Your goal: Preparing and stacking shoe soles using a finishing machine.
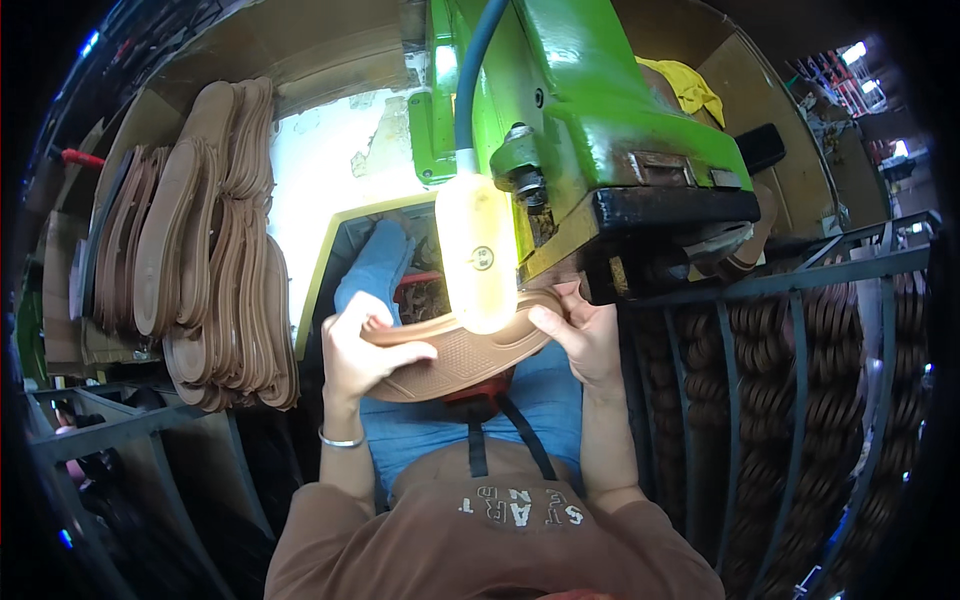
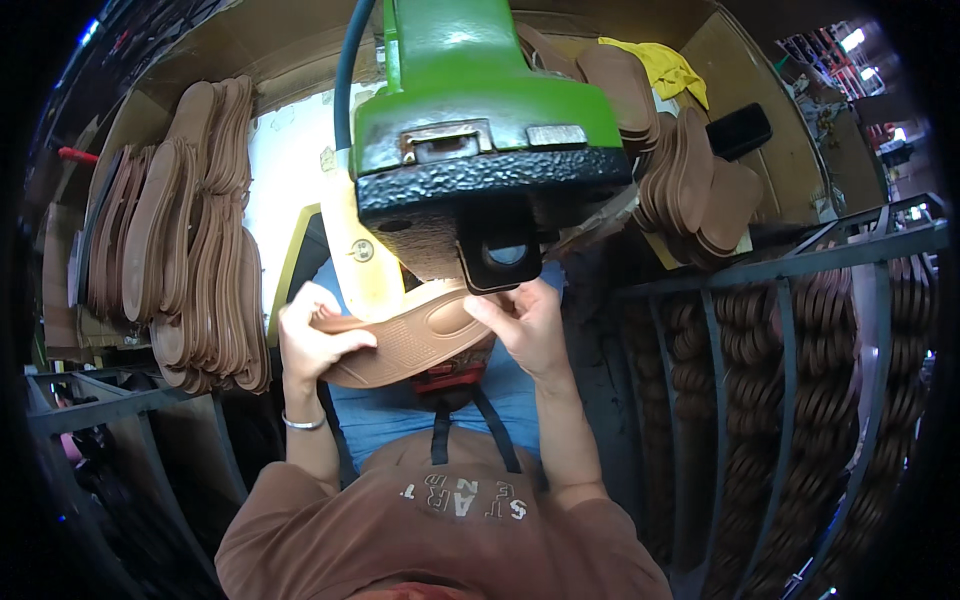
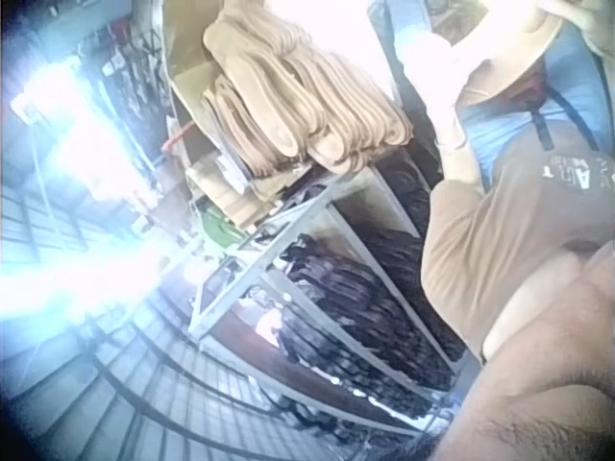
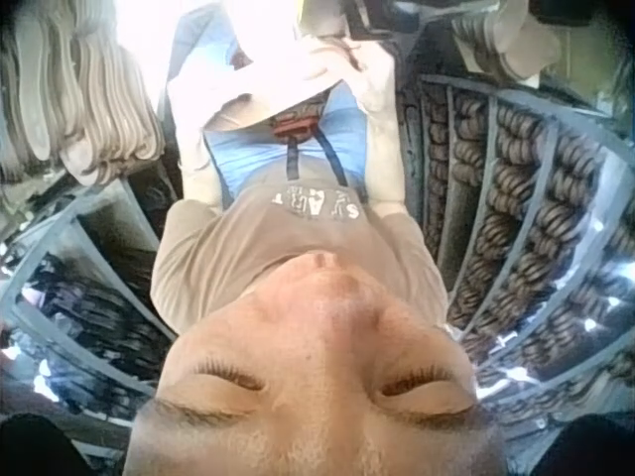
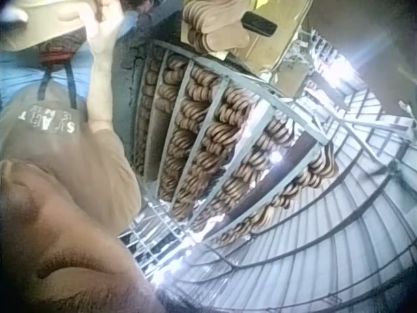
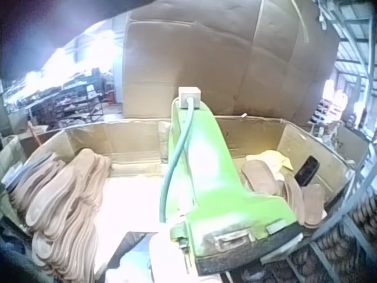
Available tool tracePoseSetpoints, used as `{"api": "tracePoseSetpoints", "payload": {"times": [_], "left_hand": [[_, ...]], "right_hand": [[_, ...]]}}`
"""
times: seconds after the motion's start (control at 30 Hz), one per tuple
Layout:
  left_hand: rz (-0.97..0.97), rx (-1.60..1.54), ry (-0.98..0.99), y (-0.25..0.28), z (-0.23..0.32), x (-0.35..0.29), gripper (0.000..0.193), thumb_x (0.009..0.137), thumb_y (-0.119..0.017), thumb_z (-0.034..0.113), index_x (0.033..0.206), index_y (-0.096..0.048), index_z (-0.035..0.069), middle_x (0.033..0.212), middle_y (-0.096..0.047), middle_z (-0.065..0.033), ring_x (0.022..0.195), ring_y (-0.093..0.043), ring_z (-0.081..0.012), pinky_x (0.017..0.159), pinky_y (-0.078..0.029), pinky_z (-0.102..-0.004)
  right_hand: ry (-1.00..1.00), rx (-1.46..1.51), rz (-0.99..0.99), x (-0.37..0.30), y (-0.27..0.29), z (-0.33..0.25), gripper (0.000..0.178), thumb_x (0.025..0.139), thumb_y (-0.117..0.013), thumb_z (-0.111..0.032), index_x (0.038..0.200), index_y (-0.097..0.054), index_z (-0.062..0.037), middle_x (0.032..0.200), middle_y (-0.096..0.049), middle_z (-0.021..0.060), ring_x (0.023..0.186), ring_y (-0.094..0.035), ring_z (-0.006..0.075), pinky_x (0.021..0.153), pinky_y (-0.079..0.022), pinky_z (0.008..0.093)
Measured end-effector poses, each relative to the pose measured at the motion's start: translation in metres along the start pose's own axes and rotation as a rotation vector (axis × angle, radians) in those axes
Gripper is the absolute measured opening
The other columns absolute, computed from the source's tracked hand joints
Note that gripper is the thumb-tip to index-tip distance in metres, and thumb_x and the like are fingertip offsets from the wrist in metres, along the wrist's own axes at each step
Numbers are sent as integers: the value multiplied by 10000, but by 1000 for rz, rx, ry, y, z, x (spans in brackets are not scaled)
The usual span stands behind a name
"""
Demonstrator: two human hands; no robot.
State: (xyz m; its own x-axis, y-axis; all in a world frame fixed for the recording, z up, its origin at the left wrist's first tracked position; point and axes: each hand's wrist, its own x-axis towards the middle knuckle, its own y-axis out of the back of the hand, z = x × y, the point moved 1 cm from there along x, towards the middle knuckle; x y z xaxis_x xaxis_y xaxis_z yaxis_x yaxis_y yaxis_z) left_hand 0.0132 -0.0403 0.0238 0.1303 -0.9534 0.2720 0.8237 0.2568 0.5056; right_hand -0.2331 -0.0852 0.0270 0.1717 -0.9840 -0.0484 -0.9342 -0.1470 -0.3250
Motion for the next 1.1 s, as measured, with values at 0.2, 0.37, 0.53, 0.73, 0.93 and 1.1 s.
{"api": "tracePoseSetpoints", "payload": {"times": [0.2,0.37,0.53,0.73,0.93,1.1], "left_hand": [[-78,-231,107,-45,-1,-53,338,624,-860,188,728,-586,18,678,-611,-52,582,-559,-89,558,-458,-229],[-87,-564,212,-89,27,-24,230,741,-755,110,914,-652,0,724,-622,-31,640,-563,-75,595,-456,-217],[-110,-400,68,-100,47,-2,198,774,-727,61,942,-639,2,772,-628,-3,642,-528,-50,570,-423,-193],[-22,-697,312,-110,30,-27,180,812,-643,-42,984,-589,-43,872,-643,-76,781,-614,-95,709,-515,-213],[-20,-918,353,-103,40,-25,249,814,-644,-16,1048,-573,-58,951,-638,-100,818,-604,-105,745,-501,-231],[-48,-719,127,-98,25,-11,295,790,-681,27,1054,-578,-55,914,-634,-84,776,-587,-103,699,-477,-226]], "right_hand": [[-19,-55,-38,8,-15,-12,190,729,-710,52,887,-627,119,849,-664,129,756,-642,140,687,-519,229],[211,-426,73,-8,15,17,401,753,-655,95,1105,-464,75,864,-646,117,810,-637,143,728,-509,224],[-79,-168,-1,-66,25,51,401,733,-743,-36,1071,-548,55,1131,-581,98,967,-584,147,863,-457,274],[-533,63,-27,-151,67,116,481,762,-723,-49,1172,-503,74,1097,-614,133,992,-596,181,890,-469,308],[-106,70,391,-132,131,55,298,740,-674,16,1004,-537,-1,915,-627,84,813,-609,136,747,-499,262],[114,-45,535,-71,132,-6,241,811,-624,7,1024,-512,2,954,-595,85,863,-587,135,766,-486,258]]}}
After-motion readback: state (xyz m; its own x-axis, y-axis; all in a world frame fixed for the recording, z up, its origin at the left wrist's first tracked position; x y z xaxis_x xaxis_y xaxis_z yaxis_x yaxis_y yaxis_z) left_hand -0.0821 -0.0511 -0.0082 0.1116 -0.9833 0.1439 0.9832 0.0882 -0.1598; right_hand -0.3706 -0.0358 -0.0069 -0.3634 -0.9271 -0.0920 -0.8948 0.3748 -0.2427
